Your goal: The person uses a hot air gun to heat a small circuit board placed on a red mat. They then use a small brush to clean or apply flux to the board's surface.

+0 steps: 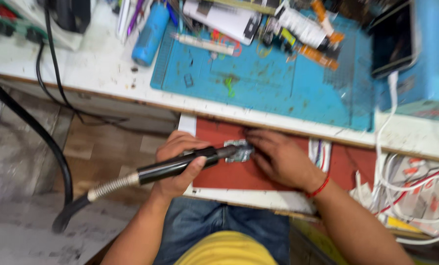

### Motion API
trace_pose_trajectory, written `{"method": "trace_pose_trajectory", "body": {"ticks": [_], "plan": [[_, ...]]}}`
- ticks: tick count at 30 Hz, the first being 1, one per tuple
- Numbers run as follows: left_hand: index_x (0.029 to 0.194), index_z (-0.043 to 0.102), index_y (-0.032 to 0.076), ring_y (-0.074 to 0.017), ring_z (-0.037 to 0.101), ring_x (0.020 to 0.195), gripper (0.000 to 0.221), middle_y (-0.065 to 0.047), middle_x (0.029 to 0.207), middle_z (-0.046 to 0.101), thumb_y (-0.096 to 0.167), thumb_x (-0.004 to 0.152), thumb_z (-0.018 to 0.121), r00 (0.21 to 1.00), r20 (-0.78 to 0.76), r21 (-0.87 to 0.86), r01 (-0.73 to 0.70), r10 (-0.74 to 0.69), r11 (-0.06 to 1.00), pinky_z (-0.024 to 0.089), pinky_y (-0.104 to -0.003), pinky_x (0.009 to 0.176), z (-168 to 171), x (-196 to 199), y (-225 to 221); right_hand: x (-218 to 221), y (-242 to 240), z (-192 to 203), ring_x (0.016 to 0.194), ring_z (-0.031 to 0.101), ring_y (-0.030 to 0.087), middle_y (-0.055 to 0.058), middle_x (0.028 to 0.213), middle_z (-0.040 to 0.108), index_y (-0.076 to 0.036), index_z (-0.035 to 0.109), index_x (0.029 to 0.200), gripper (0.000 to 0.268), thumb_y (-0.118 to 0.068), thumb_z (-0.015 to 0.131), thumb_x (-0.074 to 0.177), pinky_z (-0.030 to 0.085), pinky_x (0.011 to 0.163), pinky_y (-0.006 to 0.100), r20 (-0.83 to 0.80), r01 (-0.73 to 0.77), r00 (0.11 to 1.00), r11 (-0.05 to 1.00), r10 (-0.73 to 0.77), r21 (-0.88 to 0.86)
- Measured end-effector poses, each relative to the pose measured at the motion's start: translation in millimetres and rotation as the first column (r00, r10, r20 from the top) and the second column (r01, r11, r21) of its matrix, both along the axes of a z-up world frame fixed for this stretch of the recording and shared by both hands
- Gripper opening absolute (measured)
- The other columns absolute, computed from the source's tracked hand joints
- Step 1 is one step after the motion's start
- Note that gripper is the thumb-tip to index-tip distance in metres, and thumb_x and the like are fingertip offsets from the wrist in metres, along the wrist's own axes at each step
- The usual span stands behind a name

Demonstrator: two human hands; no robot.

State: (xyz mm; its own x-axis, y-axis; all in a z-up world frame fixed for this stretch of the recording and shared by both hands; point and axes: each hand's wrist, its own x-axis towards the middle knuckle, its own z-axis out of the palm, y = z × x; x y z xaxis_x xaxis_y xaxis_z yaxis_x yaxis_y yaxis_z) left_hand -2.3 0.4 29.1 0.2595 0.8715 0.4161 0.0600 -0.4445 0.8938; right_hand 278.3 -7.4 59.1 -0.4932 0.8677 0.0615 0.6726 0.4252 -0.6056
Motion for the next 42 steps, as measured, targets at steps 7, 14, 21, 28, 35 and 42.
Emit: {"method": "trace_pose_trajectory", "body": {"ticks": [7,14,21,28,35,42], "plan": [[0.105,0.071,0.003,-0.0252,0.068,0.101,0.025,-0.012,0.106,0.076,0.023,0.091,0.072,0.999,0.026,-0.02,-0.022,0.022,1.0,0.053,-0.039,0.099,-4.5,-1.3,-0.8,2.0,0.7,-3.6,0.118,0.064,0.037,0.019,0.132,0.064,0.003,0.065,0.126,0.043,-0.007,0.071,0.085,0.052,0.1,0.043,-0.007,-0.031,0.999,0.999,0.031,0.041],[0.106,0.073,0.004,-0.0227,0.071,0.099,0.028,-0.011,0.104,0.077,0.028,0.092,0.073,1.0,-0.013,-0.004,0.005,-0.005,1.0,0.053,-0.037,0.1,-1.9,0.9,-1.4,-0.2,0.1,-0.8,0.119,0.064,0.037,0.019,0.132,0.064,0.003,0.065,0.126,0.043,-0.006,0.07,0.085,0.052,0.101,0.042,-0.011,-0.042,0.999,0.998,0.043,0.044],[0.106,0.072,0.003,-0.0224,0.068,0.099,0.028,-0.012,0.106,0.077,0.029,0.094,0.073,0.999,-0.003,-0.033,-0.042,0.042,0.999,0.053,-0.033,0.096,-4.4,-2.0,-2.3,0.7,0.2,-2.2,0.118,0.063,0.037,0.019,0.132,0.064,0.004,0.064,0.128,0.044,-0.006,0.07,0.085,0.052,0.1,0.043,-0.001,-0.042,0.999,0.999,0.042,0.026],[0.1,0.073,0.004,-0.0198,0.072,0.092,0.031,-0.01,0.097,0.078,0.034,0.091,0.072,1.0,-0.001,0.007,0.022,-0.022,1.0,0.055,-0.035,0.094,-12.4,-1.0,-1.2,0.4,0.6,-0.9,0.118,0.063,0.037,0.019,0.132,0.064,0.003,0.065,0.128,0.044,-0.007,0.07,0.085,0.053,0.099,0.043,0.011,-0.037,0.999,0.999,0.037,0.018],[0.101,0.074,0.005,-0.0217,0.072,0.096,0.031,-0.009,0.099,0.078,0.033,0.09,0.073,0.997,0.005,0.029,0.082,-0.082,0.996,0.054,-0.034,0.089,-10.1,-1.7,-1.8,0.2,-0.4,-1.9,0.117,0.064,0.037,0.019,0.131,0.065,0.003,0.065,0.128,0.045,-0.007,0.07,0.085,0.053,0.099,0.043,0.023,-0.03,0.999,0.999,0.029,0.02],[0.1,0.074,0.002,-0.0259,0.068,0.094,0.034,-0.01,0.099,0.077,0.033,0.086,0.074,0.987,-0.068,0.02,0.147,-0.145,0.989,0.055,-0.036,0.086,-2.5,-0.5,-1.1,0.1,-0.4,-2.0,0.116,0.064,0.036,0.019,0.131,0.065,0.003,0.066,0.127,0.043,-0.008,0.072,0.086,0.053,0.098,0.043,0.02,-0.026,0.999,0.999,0.025,0.022]]}}
